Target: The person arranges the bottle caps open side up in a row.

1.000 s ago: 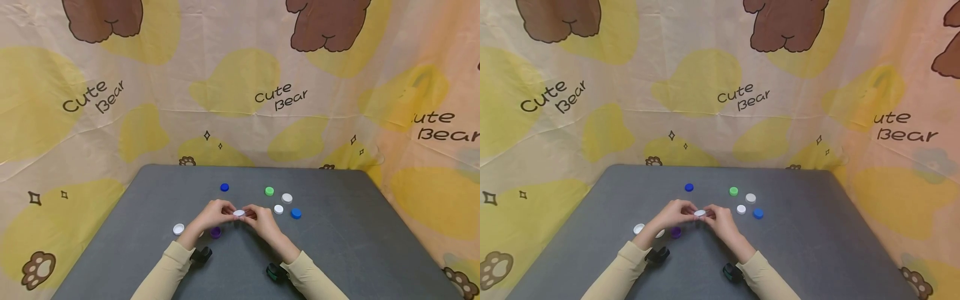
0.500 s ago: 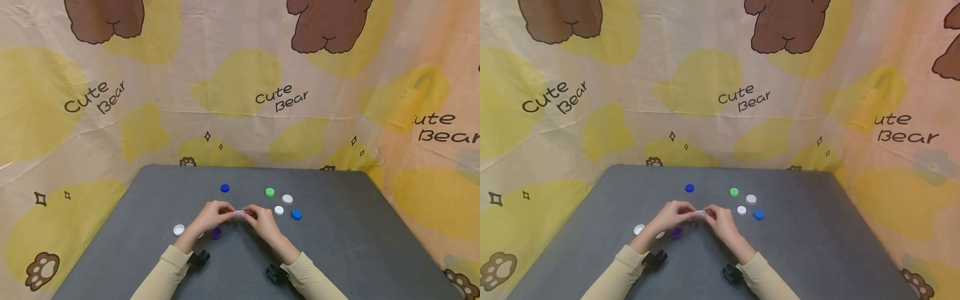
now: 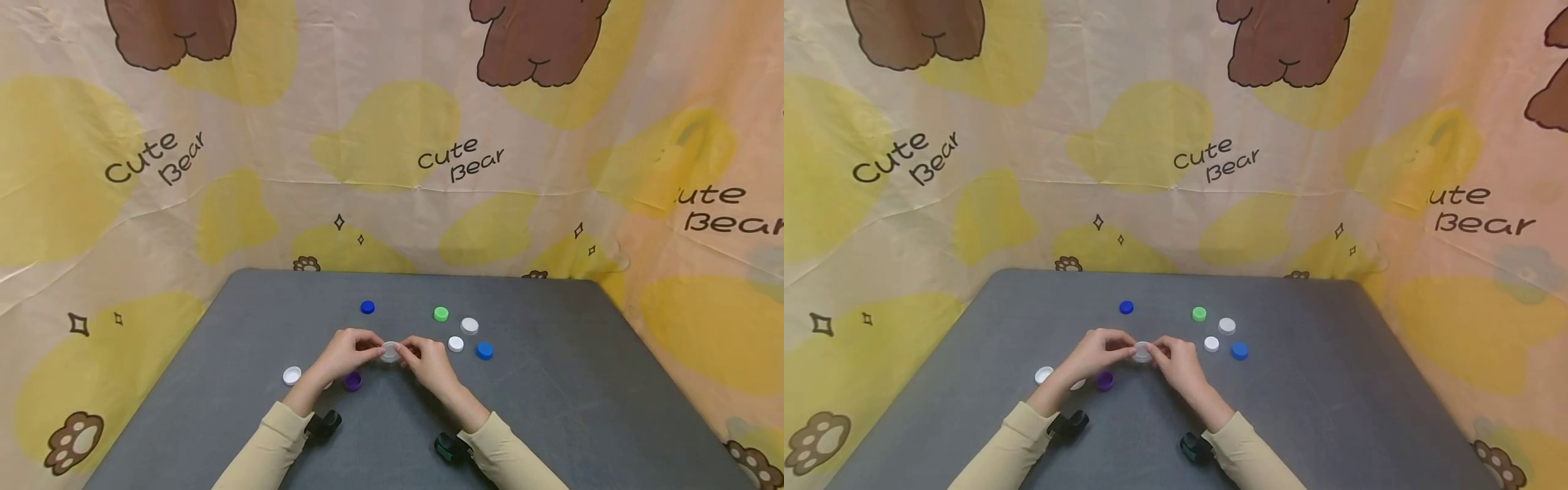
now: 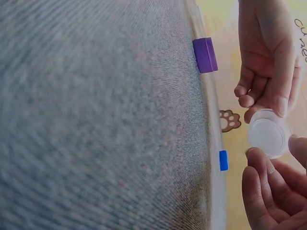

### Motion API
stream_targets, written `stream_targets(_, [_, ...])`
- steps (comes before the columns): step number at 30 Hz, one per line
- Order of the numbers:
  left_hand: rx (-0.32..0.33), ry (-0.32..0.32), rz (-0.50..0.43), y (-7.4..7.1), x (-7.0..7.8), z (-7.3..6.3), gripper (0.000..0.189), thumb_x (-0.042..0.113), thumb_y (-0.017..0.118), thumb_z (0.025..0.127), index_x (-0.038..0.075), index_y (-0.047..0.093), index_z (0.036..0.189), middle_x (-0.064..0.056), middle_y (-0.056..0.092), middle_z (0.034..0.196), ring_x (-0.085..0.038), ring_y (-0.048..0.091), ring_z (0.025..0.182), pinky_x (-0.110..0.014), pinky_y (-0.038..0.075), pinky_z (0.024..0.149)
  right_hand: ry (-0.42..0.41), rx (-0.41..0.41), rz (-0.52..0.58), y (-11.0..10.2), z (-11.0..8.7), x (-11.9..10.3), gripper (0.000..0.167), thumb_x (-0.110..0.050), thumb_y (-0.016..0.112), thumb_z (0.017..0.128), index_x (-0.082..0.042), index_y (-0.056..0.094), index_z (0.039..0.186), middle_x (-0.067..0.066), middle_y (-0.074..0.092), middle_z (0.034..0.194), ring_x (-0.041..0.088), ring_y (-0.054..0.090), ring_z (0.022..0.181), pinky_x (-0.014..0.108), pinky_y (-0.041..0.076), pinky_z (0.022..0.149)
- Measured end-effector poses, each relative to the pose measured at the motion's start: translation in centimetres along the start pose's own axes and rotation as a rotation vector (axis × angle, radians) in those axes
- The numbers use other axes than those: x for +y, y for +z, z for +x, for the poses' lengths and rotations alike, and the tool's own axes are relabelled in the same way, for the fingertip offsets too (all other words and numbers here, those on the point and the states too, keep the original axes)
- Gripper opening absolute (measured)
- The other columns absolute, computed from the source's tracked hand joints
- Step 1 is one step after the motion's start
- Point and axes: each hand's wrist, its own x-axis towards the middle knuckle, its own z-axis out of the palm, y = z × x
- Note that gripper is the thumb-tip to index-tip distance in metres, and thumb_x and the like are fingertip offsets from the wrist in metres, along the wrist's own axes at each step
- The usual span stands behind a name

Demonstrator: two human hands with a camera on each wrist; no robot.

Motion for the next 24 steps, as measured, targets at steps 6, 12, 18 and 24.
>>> stream_targets(6, [-0.003, 0.009, -0.004, -0.02, 0.06, -0.23, 0.009, 0.025, 0.07, 0.086, 0.019, 0.073, 0.093, 0.007, 0.07, 0.087, -0.006, 0.062, 0.076, -0.023, 0.05, 0.068, 0.017, -0.009, 0.024, 0.03, -0.16, -0.04, 0.025, -0.033, 0.062, 0.092, -0.009, 0.071, 0.087, -0.002, 0.066, 0.067, 0.005, 0.06, 0.058, 0.019, 0.048, 0.053])
stream_targets(12, [-0.018, 0.048, -0.004, 0.05, -0.38, -0.41, 0.013, 0.022, 0.071, 0.086, 0.019, 0.073, 0.098, 0.008, 0.071, 0.086, -0.004, 0.062, 0.075, -0.022, 0.05, 0.067, 0.026, -0.011, 0.028, 0.1, -0.23, -0.03, 0.024, -0.03, 0.063, 0.091, -0.009, 0.071, 0.084, -0.002, 0.065, 0.064, 0.005, 0.059, 0.056, 0.019, 0.047, 0.052])
stream_targets(18, [-0.015, 0.09, -0.001, 0.14, -0.78, -0.56, 0.022, 0.021, 0.073, 0.084, 0.02, 0.072, 0.106, 0.007, 0.071, 0.085, -0.003, 0.063, 0.075, -0.023, 0.051, 0.067, 0.04, -0.022, 0.046, 0.27, -0.24, 0.04, 0.026, -0.031, 0.062, 0.092, -0.008, 0.07, 0.082, -0.001, 0.066, 0.062, 0.01, 0.062, 0.055, 0.02, 0.048, 0.05])
stream_targets(24, [-0.032, 0.123, -0.029, 0.05, -0.72, -0.77, 0.03, 0.017, 0.076, 0.08, 0.016, 0.071, 0.11, 0.003, 0.071, 0.083, -0.006, 0.064, 0.073, -0.026, 0.052, 0.066, 0.052, -0.028, 0.05, 0.4, -0.16, 0.0, 0.029, -0.032, 0.061, 0.092, -0.008, 0.07, 0.078, -0.001, 0.066, 0.061, 0.01, 0.062, 0.053, 0.021, 0.048, 0.049])
